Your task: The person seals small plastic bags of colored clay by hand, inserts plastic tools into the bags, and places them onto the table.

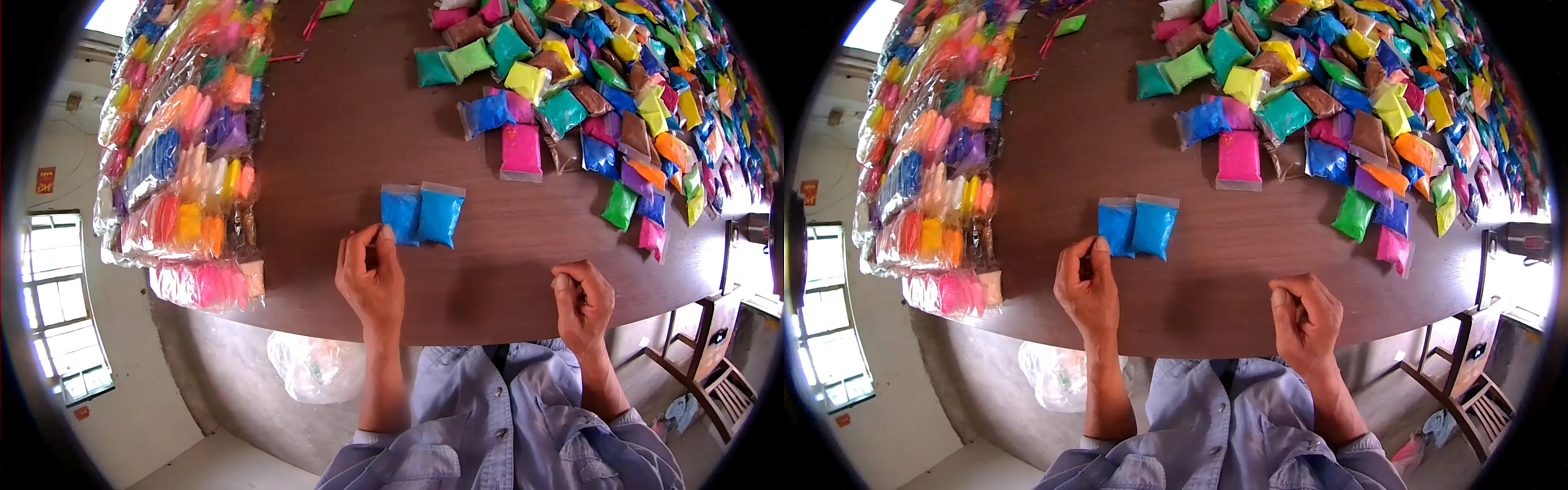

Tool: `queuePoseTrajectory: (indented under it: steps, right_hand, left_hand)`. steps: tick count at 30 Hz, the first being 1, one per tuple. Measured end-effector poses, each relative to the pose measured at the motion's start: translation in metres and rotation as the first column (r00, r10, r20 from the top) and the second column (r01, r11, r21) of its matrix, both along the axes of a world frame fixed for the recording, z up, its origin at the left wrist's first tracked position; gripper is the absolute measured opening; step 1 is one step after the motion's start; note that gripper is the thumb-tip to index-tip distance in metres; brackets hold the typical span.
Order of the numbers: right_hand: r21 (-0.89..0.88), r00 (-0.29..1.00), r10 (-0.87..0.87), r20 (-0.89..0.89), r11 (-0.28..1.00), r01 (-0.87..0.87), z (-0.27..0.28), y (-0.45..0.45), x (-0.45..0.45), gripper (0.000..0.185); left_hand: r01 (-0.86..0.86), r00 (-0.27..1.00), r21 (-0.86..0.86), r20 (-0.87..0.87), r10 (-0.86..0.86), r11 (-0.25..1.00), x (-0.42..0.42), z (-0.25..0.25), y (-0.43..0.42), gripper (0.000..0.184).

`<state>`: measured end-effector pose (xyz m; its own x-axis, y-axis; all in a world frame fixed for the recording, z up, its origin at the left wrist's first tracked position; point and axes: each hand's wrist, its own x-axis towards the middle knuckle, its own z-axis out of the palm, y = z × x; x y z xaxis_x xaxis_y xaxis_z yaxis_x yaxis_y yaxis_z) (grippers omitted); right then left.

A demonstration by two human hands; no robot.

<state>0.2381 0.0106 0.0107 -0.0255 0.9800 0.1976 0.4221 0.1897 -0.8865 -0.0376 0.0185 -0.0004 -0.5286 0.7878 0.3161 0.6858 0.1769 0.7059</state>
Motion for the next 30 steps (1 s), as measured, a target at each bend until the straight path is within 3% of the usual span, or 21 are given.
queuePoseTrajectory:
  steps: [19, 22, 24, 28, 30]
  right_hand:
    - [0.005, 0.999, 0.027, 0.025, 1.0, -0.027, 0.004, 0.001, 0.001, 0.009]
    - [-0.023, 0.991, 0.038, 0.13, 0.999, -0.035, 0.014, 0.004, -0.015, 0.009]
    - [0.15, 0.969, 0.111, 0.221, 0.978, -0.146, 0.01, 0.012, -0.032, 0.018]
    - [0.209, 0.955, 0.16, 0.249, 0.954, -0.215, 0.008, 0.038, -0.075, 0.033]
    - [0.198, 0.912, 0.212, 0.351, 0.935, -0.294, 0.005, 0.049, -0.089, 0.042]
  left_hand:
    - [0.006, 0.999, 0.048, -0.038, -0.004, 0.999, -0.001, -0.004, 0.002, 0.009]
    - [0.004, 0.999, 0.045, -0.044, -0.002, 0.999, -0.001, -0.005, 0.001, 0.009]
    - [0.01, 1.0, 0.042, -0.017, -0.009, 0.999, -0.002, -0.005, 0.001, 0.009]
    - [0.011, 1.0, 0.064, -0.006, -0.011, 0.998, -0.002, -0.004, 0.003, 0.008]
    - [0.021, 0.999, 0.088, -0.026, -0.018, 0.996, -0.002, -0.005, 0.003, 0.007]
